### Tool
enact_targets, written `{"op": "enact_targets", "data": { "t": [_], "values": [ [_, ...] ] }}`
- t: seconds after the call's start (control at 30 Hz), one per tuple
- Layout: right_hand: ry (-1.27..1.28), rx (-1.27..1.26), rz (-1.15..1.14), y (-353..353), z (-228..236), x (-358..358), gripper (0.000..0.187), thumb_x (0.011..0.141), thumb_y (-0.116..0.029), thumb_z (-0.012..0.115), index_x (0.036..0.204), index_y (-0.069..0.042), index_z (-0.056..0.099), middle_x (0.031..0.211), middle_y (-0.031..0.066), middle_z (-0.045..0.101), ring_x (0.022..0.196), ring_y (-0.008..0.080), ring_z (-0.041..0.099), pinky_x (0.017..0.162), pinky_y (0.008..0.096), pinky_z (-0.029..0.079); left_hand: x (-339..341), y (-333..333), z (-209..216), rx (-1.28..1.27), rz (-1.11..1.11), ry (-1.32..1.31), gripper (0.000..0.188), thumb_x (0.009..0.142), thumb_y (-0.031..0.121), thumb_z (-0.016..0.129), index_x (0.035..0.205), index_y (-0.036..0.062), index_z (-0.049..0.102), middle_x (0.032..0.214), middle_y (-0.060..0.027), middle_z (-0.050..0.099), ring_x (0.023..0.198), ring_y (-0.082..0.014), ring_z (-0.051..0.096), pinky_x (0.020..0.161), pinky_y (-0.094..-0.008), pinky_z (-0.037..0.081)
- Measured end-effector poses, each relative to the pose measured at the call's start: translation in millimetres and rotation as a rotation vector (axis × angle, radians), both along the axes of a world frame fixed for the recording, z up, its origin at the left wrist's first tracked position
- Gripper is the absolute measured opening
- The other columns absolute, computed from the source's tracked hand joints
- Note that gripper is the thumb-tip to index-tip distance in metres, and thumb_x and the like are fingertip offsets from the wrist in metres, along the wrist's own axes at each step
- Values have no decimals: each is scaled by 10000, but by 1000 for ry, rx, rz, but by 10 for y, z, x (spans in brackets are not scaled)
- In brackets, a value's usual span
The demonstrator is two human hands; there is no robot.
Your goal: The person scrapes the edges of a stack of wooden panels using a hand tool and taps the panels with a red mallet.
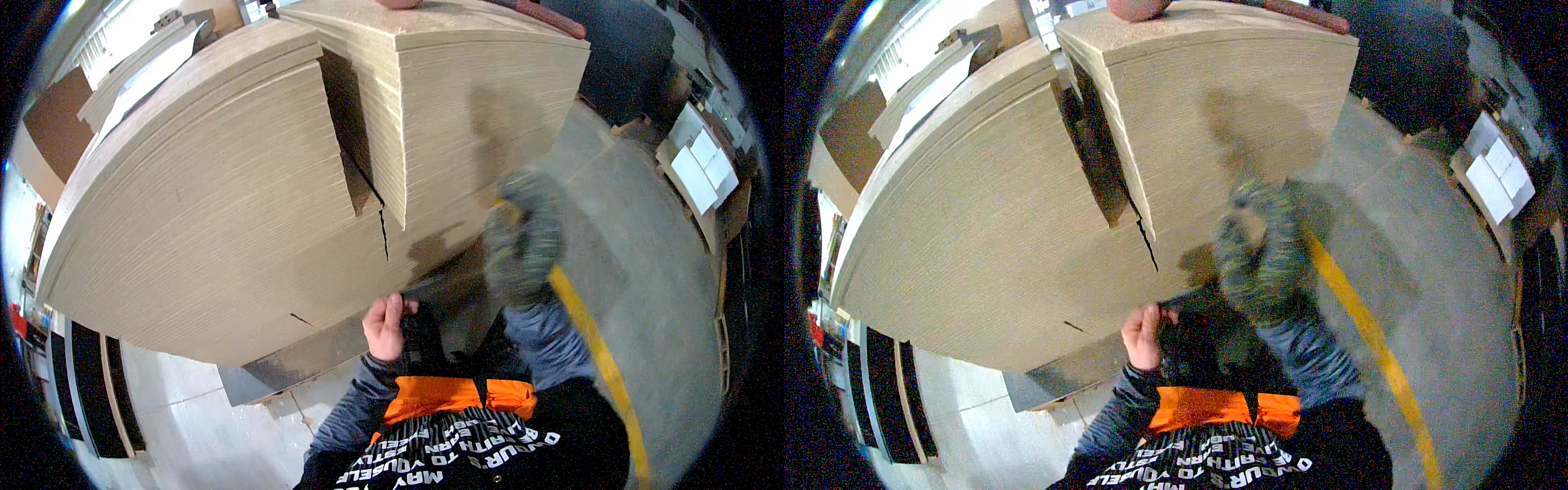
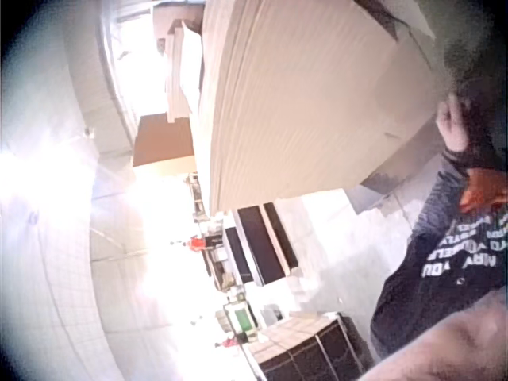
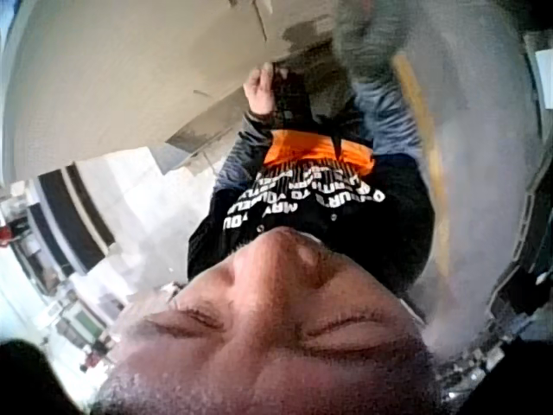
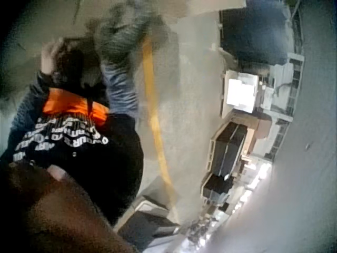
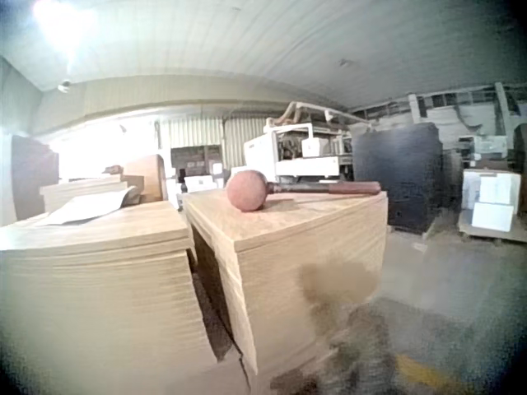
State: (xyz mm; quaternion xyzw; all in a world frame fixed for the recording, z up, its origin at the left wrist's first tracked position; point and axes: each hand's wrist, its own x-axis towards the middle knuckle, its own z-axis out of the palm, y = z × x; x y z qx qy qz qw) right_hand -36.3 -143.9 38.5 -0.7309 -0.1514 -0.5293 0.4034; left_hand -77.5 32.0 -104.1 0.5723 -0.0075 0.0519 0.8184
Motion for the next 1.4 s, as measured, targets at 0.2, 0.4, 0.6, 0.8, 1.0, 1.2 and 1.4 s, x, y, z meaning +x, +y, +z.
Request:
{"op": "enact_targets", "data": {
  "t": [0.2, 0.4, 0.6, 0.8, 1.0, 1.2, 1.4],
  "values": [
    [679, 648, 560, 380, -694, -97, 311, 873, -106, 552, 1162, -9, 484, 1049, 105, 560, 883, 168, 559, 750, 292, 485, 292, -45, 520, -41, -28, -115, 240, 941, 179, 491, 836, -23, 567, 789, -90, 621, 709, -153, 587, 695, -281, 485],
    [566, 385, 389, 387, -587, 114, 299, 858, -43, 553, 1152, -24, 503, 912, 50, 557, 731, 95, 529, 621, 250, 467, 422, -48, 585, -162, -40, -63, 262, 942, 212, 496, 829, -16, 559, 778, -83, 608, 687, -151, 583, 662, -285, 494],
    [431, 517, 374, 474, -615, 249, 257, 843, -39, 567, 1089, -28, 491, 986, 78, 554, 782, 145, 555, 681, 286, 480, 609, -13, 770, -155, -43, -164, 256, 936, 194, 490, 783, 1, 558, 757, -90, 616, 669, -164, 586, 650, -303, 490],
    [348, 544, 346, 604, -469, 357, 171, 832, 16, 556, 983, -49, 510, 865, 27, 543, 710, 96, 527, 602, 236, 467, 716, -55, 965, -187, 52, -156, 270, 918, 214, 510, 712, 39, 518, 683, -76, 574, 638, -181, 585, 611, -321, 497],
    [528, 483, 350, 563, -1048, 201, 178, 796, -13, 607, 939, -51, 508, 891, 36, 534, 816, 154, 528, 713, 285, 469, 561, -52, 242, -169, 131, 222, 299, 913, 201, 496, 755, -38, 581, 691, -105, 615, 642, -144, 584, 600, -282, 479],
    [549, 417, 431, 517, -1350, -13, 268, 827, -23, 590, 1078, -53, 501, 934, 33, 545, 732, 111, 537, 645, 271, 486, 297, 52, 241, -11, 97, 169, 311, 932, 212, 508, 752, -24, 603, 708, -59, 618, 679, -118, 577, 669, -258, 479],
    [442, 387, 431, 492, -771, 166, 294, 852, -71, 593, 1128, -37, 495, 989, 60, 571, 814, 135, 555, 698, 277, 497, 502, 35, 584, 46, 58, -180, 159, 913, 116, 541, 833, -12, 588, 785, -40, 606, 737, -92, 559, 704, -264, 487]
  ]
}}
